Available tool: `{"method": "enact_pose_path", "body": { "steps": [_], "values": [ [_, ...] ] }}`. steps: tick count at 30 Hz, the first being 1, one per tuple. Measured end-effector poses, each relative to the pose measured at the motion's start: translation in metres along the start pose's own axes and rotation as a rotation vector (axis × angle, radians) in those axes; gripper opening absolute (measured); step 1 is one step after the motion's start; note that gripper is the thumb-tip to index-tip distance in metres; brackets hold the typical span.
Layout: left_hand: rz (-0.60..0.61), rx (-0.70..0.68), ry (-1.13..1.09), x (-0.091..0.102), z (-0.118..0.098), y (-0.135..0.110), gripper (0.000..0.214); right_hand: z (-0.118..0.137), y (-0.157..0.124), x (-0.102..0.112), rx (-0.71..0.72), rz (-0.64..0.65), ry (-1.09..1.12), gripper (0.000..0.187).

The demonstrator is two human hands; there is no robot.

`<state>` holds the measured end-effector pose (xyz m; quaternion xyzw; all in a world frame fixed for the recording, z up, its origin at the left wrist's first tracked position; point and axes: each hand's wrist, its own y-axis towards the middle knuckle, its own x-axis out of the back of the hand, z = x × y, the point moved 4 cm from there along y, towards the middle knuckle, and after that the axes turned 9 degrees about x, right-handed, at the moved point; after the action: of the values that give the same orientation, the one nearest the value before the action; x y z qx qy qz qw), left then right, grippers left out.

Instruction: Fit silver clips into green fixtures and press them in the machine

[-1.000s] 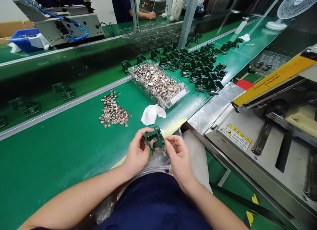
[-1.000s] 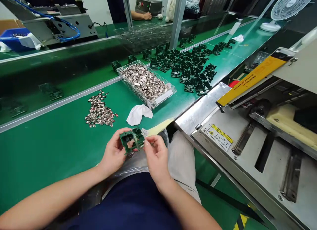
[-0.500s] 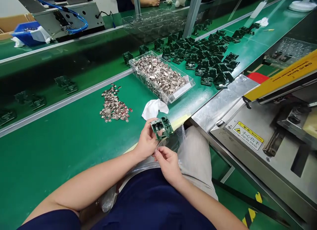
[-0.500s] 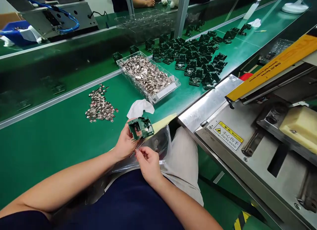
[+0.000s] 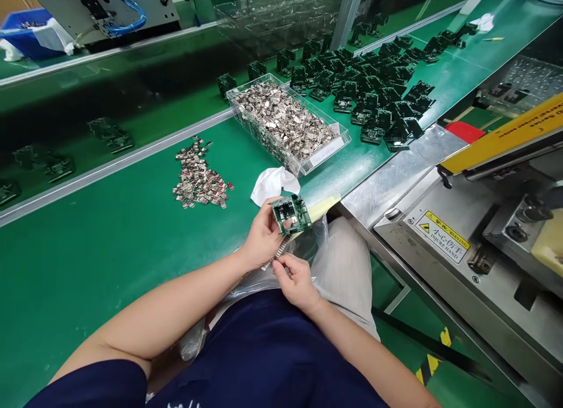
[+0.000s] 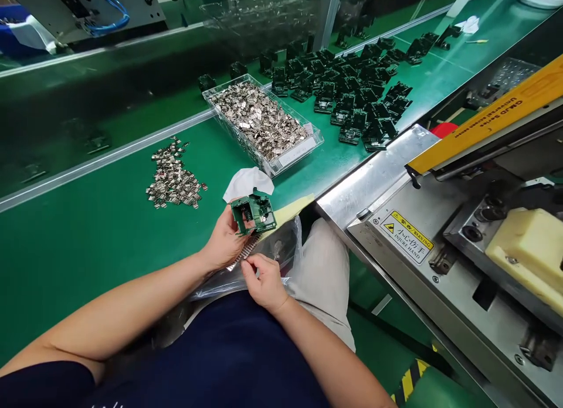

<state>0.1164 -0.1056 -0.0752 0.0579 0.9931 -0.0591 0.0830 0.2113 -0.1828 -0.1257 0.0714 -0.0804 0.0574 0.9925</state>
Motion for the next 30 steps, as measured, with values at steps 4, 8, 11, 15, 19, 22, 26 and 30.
{"method": "enact_pose_path", "body": {
  "steps": [4,8,11,15,19,22,26,30],
  "values": [
    [0.002,-0.015,-0.046,-0.001,-0.004,-0.003,0.047,-0.006,0.001,0.014,-0.015,0.094,-0.132,0.028],
    [0.069,0.044,-0.082,-0.006,-0.008,-0.01,0.045,0.011,0.003,0.041,-0.022,0.088,-0.242,0.021],
    [0.102,0.048,-0.045,-0.007,-0.009,-0.015,0.039,0.043,0.009,0.063,0.0,-0.037,-0.274,0.014],
    [0.127,-0.019,0.046,-0.005,-0.009,-0.019,0.032,0.088,0.025,0.075,0.197,-0.166,-0.288,0.014],
    [0.128,-0.106,0.15,-0.003,-0.009,-0.023,0.029,0.1,0.04,0.066,0.314,-0.2,-0.345,0.014],
    [0.149,-0.172,0.174,-0.004,-0.012,-0.026,0.029,0.095,0.045,0.059,0.315,-0.209,-0.42,0.013],
    [0.153,-0.197,0.2,-0.005,-0.017,-0.028,0.03,0.092,0.044,0.056,0.322,-0.209,-0.497,0.017],
    [0.122,-0.196,0.22,-0.006,-0.019,-0.029,0.028,0.091,0.042,0.054,0.318,-0.262,-0.458,0.018]
  ]
}}
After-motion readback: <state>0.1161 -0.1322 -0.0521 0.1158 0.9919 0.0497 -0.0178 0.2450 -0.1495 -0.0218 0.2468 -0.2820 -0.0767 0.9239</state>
